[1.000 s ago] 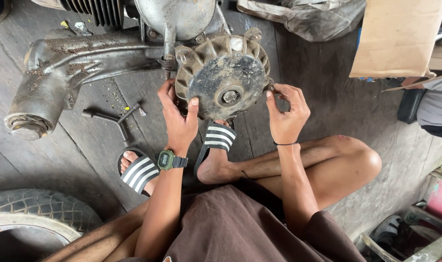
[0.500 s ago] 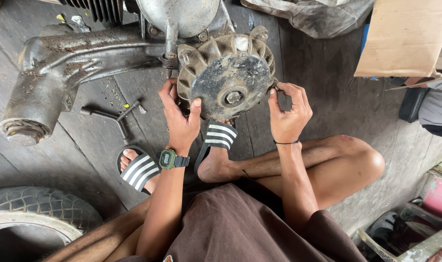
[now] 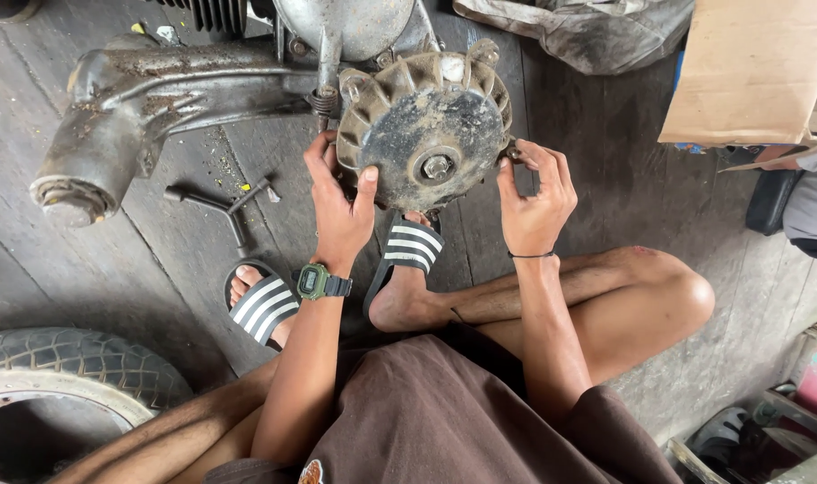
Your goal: Disassembling a motorcycle engine by removing bolts and prying off covers using a wrench and screwdriver.
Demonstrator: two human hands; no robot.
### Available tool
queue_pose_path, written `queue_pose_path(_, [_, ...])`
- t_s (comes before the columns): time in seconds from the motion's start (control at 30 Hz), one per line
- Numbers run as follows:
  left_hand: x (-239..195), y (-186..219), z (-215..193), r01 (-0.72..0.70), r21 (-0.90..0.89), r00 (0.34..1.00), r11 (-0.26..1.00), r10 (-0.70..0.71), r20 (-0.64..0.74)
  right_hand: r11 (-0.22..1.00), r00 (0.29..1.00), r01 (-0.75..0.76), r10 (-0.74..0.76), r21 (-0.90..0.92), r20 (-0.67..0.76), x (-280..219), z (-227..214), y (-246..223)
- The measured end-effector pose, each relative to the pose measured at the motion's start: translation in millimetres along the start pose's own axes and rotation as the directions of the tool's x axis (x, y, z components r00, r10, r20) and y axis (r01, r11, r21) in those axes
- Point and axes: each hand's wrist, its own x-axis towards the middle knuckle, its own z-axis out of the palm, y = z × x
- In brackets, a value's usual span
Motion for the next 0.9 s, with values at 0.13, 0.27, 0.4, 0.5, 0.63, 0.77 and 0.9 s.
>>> queue_pose_path(0.13, [1,8,-2,0.026,-0.006,0.999,1.0,-0.026,0.023,1.0,1.0,-0.008,0.008,0.009,0.002,-1,-2,1])
queue_pose_path(0.27, [1,9,-3,0.029,-0.019,0.999,0.999,-0.028,0.027,1.0,0.999,0.011,-0.011,-0.008,0.034,2,-6,0])
queue_pose_path(0.4, [-1,12,-3,0.019,0.001,0.999,1.0,-0.019,0.027,0.998,0.997,0.053,-0.051,-0.028,0.053,5,-10,1])
queue_pose_path(0.5, [-3,11,-6,0.041,-0.016,0.998,0.999,-0.04,0.053,0.994,0.993,0.098,-0.095,-0.038,0.065,7,-12,1])
queue_pose_path(0.63, [-3,16,-8,0.034,-0.031,0.998,0.999,-0.032,0.058,0.984,0.983,0.171,-0.167,-0.047,0.073,9,-13,6])
queue_pose_path(0.77, [-3,17,-10,0.102,0.044,0.991,0.994,-0.105,0.084,0.995,0.988,0.077,-0.084,0.055,0.133,11,-19,-4])
queue_pose_path(0.9, [-4,22,-10,0.089,0.066,0.993,0.994,-0.094,0.076,0.994,0.988,0.09,-0.097,0.065,0.12,10,-19,-1])
